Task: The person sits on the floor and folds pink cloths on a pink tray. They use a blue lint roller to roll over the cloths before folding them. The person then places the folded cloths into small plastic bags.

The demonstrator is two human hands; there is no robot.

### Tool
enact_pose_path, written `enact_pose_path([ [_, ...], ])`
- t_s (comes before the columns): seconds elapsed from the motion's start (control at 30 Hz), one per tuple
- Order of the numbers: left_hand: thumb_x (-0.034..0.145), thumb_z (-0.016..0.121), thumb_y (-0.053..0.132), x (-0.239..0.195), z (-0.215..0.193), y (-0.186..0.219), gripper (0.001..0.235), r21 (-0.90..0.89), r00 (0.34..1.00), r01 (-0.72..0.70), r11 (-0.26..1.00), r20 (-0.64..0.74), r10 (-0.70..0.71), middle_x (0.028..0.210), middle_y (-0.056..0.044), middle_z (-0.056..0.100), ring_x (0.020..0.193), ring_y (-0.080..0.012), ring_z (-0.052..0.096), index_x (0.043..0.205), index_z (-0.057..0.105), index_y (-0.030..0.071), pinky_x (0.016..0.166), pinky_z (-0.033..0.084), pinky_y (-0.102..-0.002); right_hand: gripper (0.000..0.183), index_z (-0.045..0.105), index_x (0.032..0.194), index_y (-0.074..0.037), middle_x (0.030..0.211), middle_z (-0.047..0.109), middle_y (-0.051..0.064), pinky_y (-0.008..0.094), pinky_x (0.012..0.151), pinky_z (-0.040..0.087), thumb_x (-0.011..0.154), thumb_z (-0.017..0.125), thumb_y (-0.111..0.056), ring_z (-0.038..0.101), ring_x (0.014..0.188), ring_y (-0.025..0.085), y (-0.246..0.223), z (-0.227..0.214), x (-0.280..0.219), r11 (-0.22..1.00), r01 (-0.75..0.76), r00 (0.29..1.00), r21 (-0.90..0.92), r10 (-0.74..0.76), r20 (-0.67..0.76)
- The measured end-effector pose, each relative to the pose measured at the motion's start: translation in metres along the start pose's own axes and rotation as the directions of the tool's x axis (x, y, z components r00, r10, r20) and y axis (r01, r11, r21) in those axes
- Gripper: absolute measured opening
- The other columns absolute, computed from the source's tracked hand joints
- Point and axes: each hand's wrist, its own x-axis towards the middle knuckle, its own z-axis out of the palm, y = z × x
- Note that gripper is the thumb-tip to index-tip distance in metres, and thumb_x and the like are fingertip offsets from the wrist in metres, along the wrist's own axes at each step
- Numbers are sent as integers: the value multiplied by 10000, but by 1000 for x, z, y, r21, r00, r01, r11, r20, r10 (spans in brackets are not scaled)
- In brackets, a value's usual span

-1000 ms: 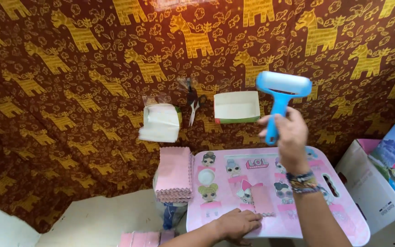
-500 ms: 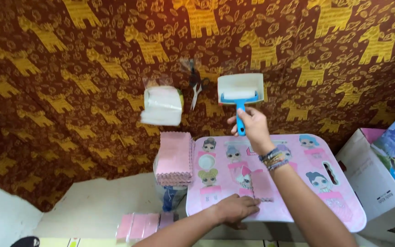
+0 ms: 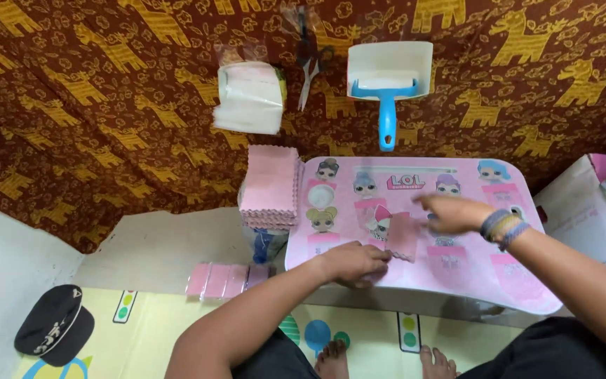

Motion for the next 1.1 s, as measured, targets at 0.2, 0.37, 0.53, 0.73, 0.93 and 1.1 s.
enact_pose_path([
  [0.2, 858, 719, 169, -29, -45, -39, 427, -103, 922, -19, 995, -387, -22, 1273, -230, 661, 1236, -422, 605, 1256, 661, 26, 1031, 486, -560, 647, 545, 1445, -92, 1499, 528, 233, 588, 1075, 512, 892, 681, -400, 524, 1389, 448, 117, 76, 50, 948, -56, 990, -313, 94, 107],
  [0.37, 861, 579, -78, -94, -183, -43, 209, 110, 619, 183, 977, -785, -28, 1055, -213, 710, 992, -349, 682, 1040, 684, -52, 900, 571, -451, 585, 446, 1473, -153, 1509, 432, 84, 456, 1032, 539, 946, 570, -374, 582, 1279, 315, 117, 49, 30, 968, -198, 973, -154, 213, 88],
  [0.53, 858, 529, -174, -148, -253, -76, 258, 155, 351, 496, 855, -936, -35, 1010, -188, 677, 989, -300, 669, 1047, 652, -49, 989, 589, -349, 386, 649, 1262, -127, 1320, 560, 102, 433, 842, 588, 947, 557, -330, 666, 1083, 313, 117, 41, 35, 975, -157, 985, -158, 166, 45],
  [0.73, 847, 558, -62, -170, -274, -113, 478, 153, 586, 719, 678, -658, -473, 1426, -311, 552, 1364, -440, 478, 1317, 622, -114, 1163, 347, -576, 395, 591, 1331, -135, 1366, 554, 134, 471, 890, 584, 981, 544, -313, 685, 1123, 356, 103, 32, 36, 964, -223, 968, -147, 236, 81],
  [0.93, 879, 739, -54, -170, -274, -118, 99, 181, 552, 694, 697, -755, -354, 834, -99, 725, 796, -280, 673, 805, 728, 11, 962, 514, -477, 503, 482, 1484, -155, 1445, 554, 120, 431, 957, 613, 1004, 524, -301, 690, 1173, 324, 94, 24, 30, 963, -237, 964, -126, 249, 96],
  [1.1, 909, 767, -5, -170, -272, -116, 40, 60, 463, 690, 721, -803, -376, 738, -112, 723, 613, -219, 659, 916, 728, -14, 1130, 431, -558, 418, 597, 1348, -130, 1287, 687, 113, 409, 837, 588, 1000, 541, -355, 707, 1067, 304, 109, 29, 39, 970, -221, 969, -99, 230, 89],
])
